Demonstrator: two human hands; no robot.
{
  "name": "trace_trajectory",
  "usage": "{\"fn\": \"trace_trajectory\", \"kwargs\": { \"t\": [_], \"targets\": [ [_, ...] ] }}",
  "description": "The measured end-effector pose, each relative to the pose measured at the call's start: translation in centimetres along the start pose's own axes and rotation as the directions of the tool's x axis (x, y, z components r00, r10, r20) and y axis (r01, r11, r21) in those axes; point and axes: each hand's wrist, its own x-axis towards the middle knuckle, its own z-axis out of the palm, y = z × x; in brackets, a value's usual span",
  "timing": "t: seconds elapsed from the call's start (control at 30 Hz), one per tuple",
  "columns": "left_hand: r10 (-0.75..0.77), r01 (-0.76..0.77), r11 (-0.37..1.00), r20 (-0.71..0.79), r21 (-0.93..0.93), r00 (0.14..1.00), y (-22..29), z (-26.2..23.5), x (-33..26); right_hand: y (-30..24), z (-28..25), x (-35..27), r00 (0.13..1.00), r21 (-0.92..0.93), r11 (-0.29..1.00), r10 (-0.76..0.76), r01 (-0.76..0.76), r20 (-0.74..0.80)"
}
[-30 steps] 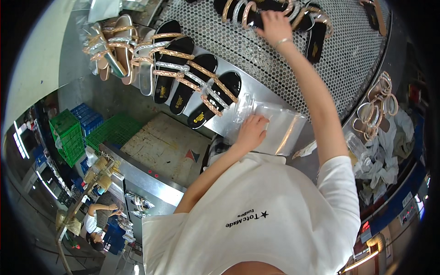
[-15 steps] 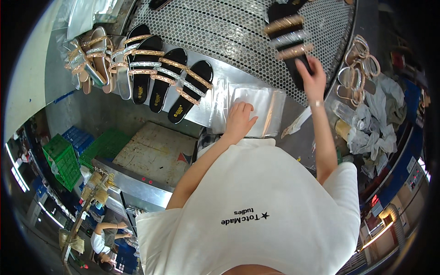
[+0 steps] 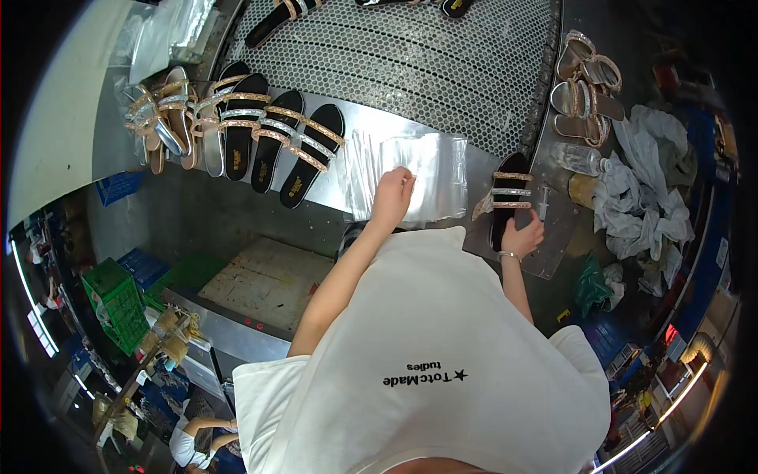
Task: The person picks up black sandals with gold straps from a metal mesh table and places them into clear plastic bags. They handle the sandals one at a time, opening the bags and inserting the footwear before setting the packaged items aside.
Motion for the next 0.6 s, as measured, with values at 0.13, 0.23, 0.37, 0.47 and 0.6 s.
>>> {"fn": "trace_trajectory", "kwargs": {
  "t": [0.13,0.23,0.37,0.47,0.6],
  "targets": [
    [-0.203,0.147,0.767,-0.018,-0.624,0.979,-0.2,-1.2,-1.9,-5.2,-2.7,2.1,0.904,0.809,0.507,-0.124,-0.297,0.409],
    [-0.362,0.321,0.605,0.108,-0.729,0.926,2.6,-3.4,-2.3,-12.1,-6.9,2.0,0.743,0.916,0.317,-0.545,-0.247,0.389],
    [-0.424,0.373,0.495,0.157,-0.785,0.892,3.5,-5.7,-3.3,-16.8,-8.9,0.9,0.595,0.970,0.191,-0.766,-0.148,0.242],
    [-0.443,0.413,0.329,0.247,-0.850,0.862,2.2,-7.0,-3.9,-17.9,-9.0,0.5,0.535,0.971,0.150,-0.813,-0.188,0.230],
    [-0.454,0.397,0.408,0.195,-0.822,0.870,2.8,-8.0,-4.3,-18.2,-9.1,0.3,0.472,0.954,0.171,-0.838,-0.248,0.273]
  ]
}}
